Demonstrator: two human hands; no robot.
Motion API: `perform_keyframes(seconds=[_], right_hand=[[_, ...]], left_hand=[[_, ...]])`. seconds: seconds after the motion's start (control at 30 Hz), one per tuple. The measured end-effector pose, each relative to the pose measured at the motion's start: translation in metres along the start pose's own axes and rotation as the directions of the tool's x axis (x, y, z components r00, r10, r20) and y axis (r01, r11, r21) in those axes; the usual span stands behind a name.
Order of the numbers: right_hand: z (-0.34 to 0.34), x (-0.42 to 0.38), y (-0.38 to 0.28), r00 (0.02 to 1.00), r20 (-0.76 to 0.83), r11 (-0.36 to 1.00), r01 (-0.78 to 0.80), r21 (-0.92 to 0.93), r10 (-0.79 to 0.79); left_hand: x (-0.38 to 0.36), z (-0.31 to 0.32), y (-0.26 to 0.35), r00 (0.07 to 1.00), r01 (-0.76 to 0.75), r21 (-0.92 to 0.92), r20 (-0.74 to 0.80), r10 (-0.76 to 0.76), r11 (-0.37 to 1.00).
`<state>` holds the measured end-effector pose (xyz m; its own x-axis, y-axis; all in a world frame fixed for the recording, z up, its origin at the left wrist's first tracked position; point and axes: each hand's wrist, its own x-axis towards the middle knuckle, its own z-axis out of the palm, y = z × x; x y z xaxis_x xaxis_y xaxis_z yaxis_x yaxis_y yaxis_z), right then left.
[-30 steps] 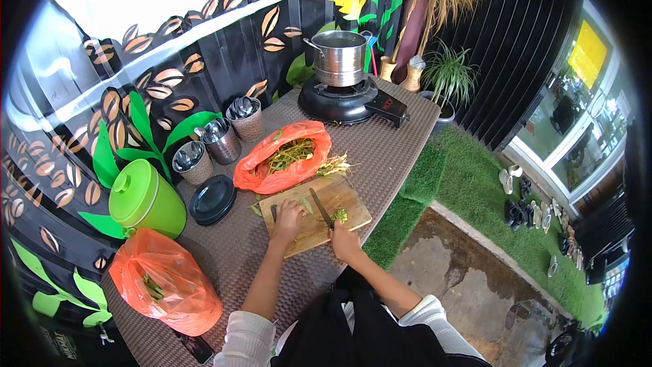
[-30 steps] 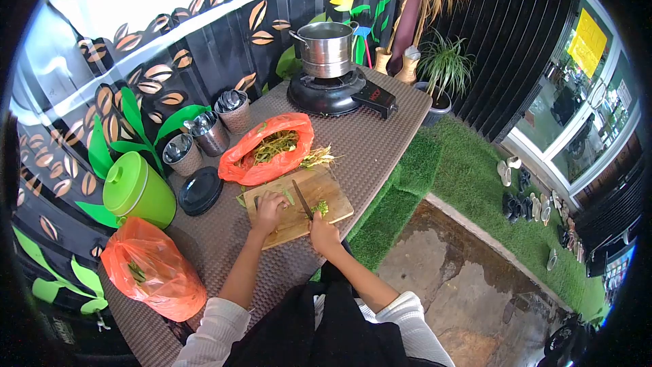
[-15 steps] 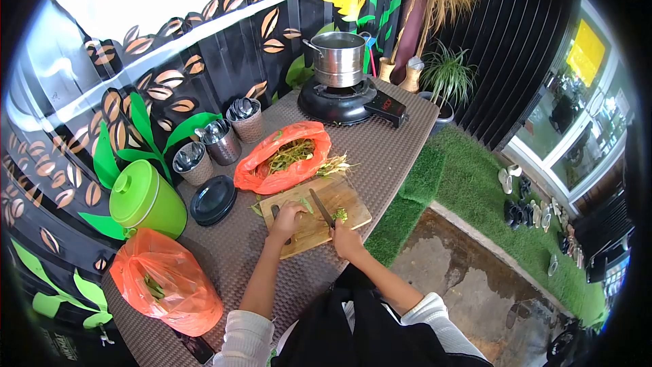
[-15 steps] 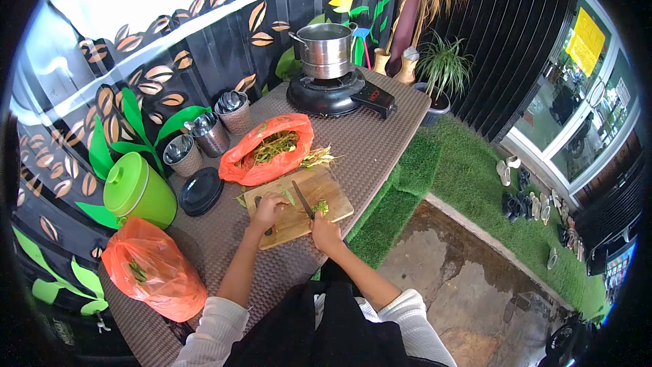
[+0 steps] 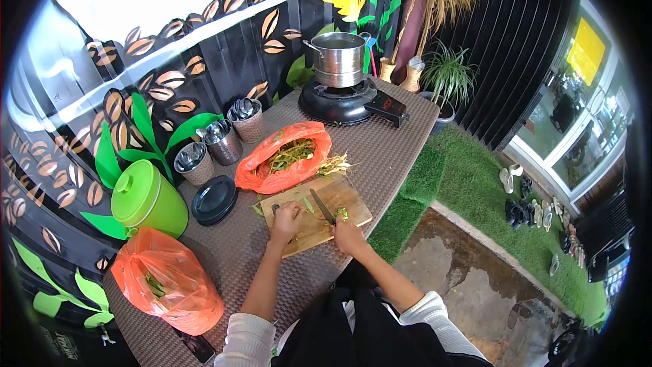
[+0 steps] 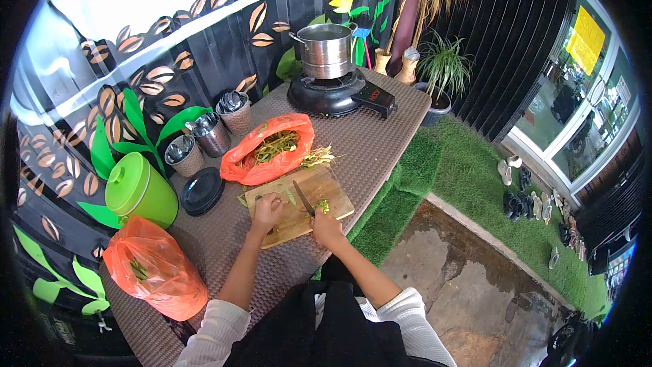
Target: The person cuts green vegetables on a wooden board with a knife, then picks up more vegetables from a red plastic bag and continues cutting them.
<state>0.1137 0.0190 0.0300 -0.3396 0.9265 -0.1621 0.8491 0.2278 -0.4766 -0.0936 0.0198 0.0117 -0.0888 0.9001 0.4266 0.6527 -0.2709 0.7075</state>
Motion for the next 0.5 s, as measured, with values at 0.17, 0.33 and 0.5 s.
perform_keyframes(seconds=[0.17,0.33,0.5], right_hand=[[-0.008,0.0,-0.005,0.995,-0.039,0.991,0.087,-0.106,-0.091],[0.004,-0.021,-0.014,0.988,-0.037,0.987,0.144,-0.077,-0.147],[0.011,-0.042,-0.016,0.998,-0.049,0.999,0.049,-0.002,-0.049]], left_hand=[[0.009,-0.011,0.016,0.996,0.087,-0.019,0.004,-0.087,0.996],[0.008,-0.012,0.023,0.992,0.116,-0.179,0.063,-0.107,0.977],[-0.009,0.002,0.026,0.988,0.148,-0.189,0.078,-0.135,0.971]])
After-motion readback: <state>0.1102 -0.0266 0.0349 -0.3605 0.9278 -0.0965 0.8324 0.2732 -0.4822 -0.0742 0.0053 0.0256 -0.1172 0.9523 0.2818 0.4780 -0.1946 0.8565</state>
